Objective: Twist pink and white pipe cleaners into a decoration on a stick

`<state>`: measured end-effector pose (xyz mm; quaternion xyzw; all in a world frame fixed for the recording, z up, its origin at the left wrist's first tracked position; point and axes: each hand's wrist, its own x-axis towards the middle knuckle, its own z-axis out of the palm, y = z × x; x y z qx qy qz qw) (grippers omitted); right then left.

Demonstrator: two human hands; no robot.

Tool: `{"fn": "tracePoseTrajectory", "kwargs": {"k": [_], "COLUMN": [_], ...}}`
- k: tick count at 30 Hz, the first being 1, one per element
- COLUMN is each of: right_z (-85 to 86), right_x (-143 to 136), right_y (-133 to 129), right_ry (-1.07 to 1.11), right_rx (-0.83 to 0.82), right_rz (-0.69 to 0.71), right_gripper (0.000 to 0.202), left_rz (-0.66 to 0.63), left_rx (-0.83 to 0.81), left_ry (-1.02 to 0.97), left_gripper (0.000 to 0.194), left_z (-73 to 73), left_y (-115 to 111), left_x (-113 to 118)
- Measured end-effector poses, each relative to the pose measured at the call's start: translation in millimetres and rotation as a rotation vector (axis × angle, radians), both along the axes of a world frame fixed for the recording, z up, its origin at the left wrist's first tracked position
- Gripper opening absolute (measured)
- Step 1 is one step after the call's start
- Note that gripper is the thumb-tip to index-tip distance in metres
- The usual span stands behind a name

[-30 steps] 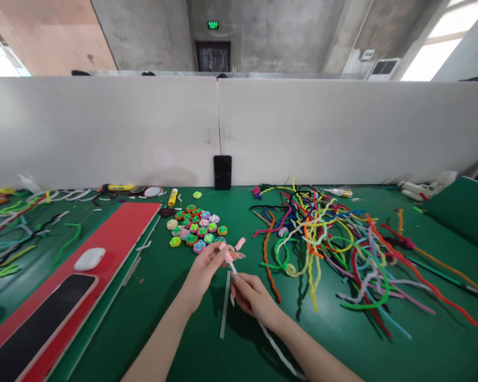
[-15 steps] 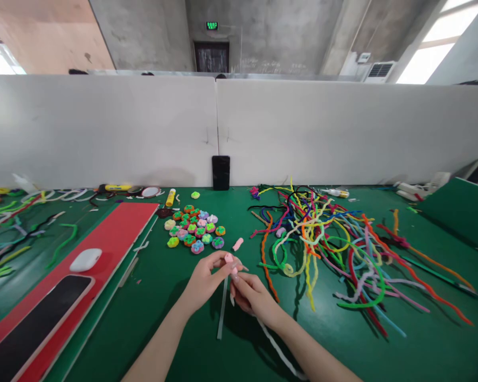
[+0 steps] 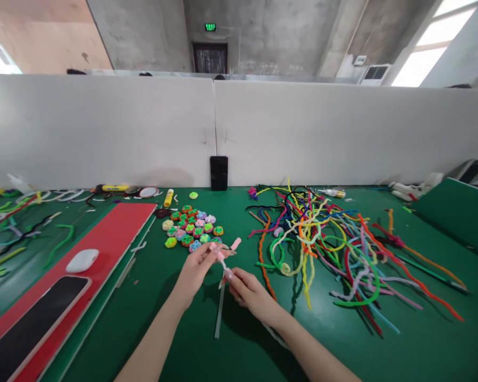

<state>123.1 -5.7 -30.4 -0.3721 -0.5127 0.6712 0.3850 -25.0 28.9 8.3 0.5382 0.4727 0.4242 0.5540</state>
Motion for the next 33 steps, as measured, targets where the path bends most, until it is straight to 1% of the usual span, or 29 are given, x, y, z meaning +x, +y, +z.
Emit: {"fn": "tracePoseTrajectory", "kwargs": {"k": [5, 8, 11, 15, 18, 24, 33], "right_z": [-5.1, -7.3, -8.8, -7.2, -4.8, -3.4, -5.4], "right_x": [0.0, 0.8, 1.6, 1.7, 1.8, 4.6, 4.3], "right_y": [2.6, 4.5, 5.6, 4.7, 3.5, 4.4, 5.2], "right_ry": [0.026, 0.025, 0.04, 0.043, 0.064, 0.183, 0.216], "right_rx": [-0.011, 0.009, 0.018, -0.008, -0.056, -0.122, -0.122], "right_rz": [-0.049, -0.071, -0.062, -0.045, -0.031, -0.005, -0.024], "right_gripper": [0.038, 0.038, 0.038, 0.039, 0.04, 0.039, 0.039], "left_rz": [-0.09, -0.108, -0.087, -0.004, 0.025, -0.115, -0.199], "left_rx": [-0.061, -0.057, -0.013, 0.098, 0.129, 0.013, 0.006], "left_ry": [0.024, 0.019, 0.052, 0.235, 0.318, 0.171, 0.137], "left_gripper": [0.036, 0.036, 0.034, 0.029, 0.027, 0.027, 0.029], "left_z": [-2.3, -3.3, -6.2, -11.8, -11.0, -1.2, 2.2], "left_y": [-4.4, -5.3, -4.1, -2.7, -3.1, -5.3, -6.6], "left_x": [7.0, 8.4, 7.7, 6.5, 5.8, 3.7, 1.0]}}
